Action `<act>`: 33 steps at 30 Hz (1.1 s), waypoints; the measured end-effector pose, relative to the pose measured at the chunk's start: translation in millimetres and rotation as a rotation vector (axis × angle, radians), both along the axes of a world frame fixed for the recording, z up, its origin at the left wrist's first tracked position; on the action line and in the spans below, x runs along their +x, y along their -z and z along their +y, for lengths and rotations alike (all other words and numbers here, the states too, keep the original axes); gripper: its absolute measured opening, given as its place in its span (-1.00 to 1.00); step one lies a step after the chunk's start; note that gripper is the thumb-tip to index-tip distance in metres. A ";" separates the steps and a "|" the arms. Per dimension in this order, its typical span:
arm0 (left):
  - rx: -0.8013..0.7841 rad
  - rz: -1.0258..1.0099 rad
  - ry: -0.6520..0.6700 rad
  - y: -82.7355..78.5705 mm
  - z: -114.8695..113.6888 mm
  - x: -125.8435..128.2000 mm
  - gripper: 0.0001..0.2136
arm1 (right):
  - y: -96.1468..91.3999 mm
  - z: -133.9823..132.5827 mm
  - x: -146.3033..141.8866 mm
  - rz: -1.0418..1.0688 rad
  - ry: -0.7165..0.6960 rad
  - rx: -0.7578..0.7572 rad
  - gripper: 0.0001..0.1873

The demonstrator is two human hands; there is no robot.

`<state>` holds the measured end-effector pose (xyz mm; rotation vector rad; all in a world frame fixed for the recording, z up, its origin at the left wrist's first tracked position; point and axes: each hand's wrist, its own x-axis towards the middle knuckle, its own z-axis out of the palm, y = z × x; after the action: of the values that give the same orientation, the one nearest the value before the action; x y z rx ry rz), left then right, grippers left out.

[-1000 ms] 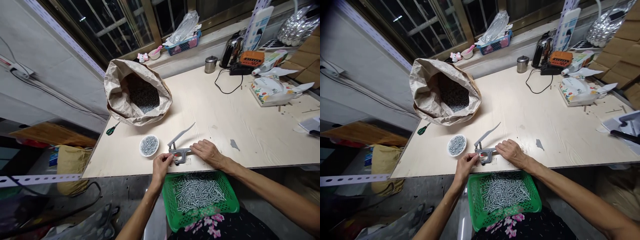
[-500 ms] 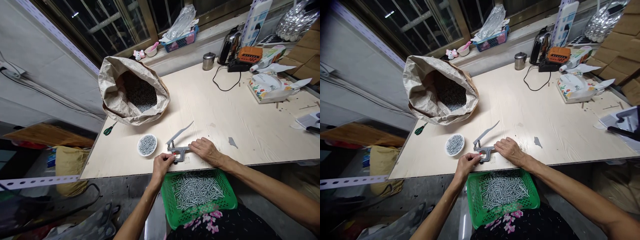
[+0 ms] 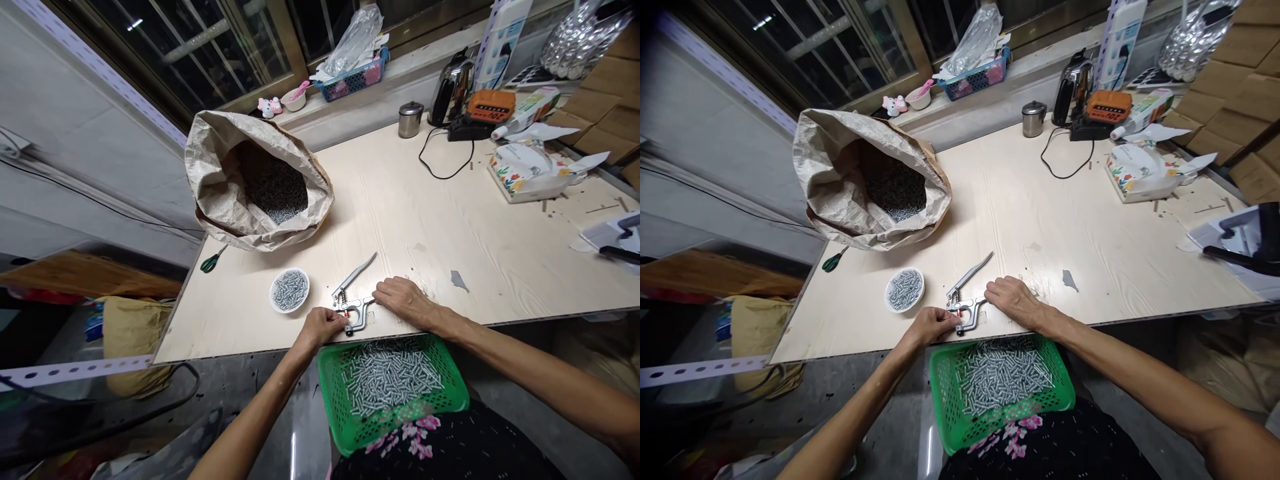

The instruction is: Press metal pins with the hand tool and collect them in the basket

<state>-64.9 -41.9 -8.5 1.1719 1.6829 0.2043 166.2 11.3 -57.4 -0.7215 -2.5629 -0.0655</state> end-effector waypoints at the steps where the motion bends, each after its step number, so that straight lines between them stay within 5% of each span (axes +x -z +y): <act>1: -0.024 -0.029 0.007 0.3 -1.2 -0.1 -0.54 | 0.0 -0.7 -0.2 -0.003 -0.002 -0.018 -0.72; 12: -0.161 -0.111 -0.086 -0.2 -5.8 5.1 -0.59 | -21.3 19.7 10.7 0.017 -0.041 -0.369 -0.82; 16: -0.176 -0.091 -0.094 0.0 -3.8 5.7 -0.59 | -19.3 50.1 -0.9 -0.020 0.081 -0.250 -0.75; 22: -0.208 -0.066 -0.102 -1.8 -2.4 7.6 -0.59 | -10.8 83.8 -32.8 -0.123 0.003 -0.206 -0.85; 33: -0.180 -0.046 -0.123 -2.3 -5.5 13.9 -0.59 | -16.0 87.8 -43.8 -0.184 -0.040 -0.118 -0.78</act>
<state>-51.0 -47.5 -6.1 0.9251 1.6965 0.1516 122.4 99.1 -41.5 -0.7373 -2.7752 0.0342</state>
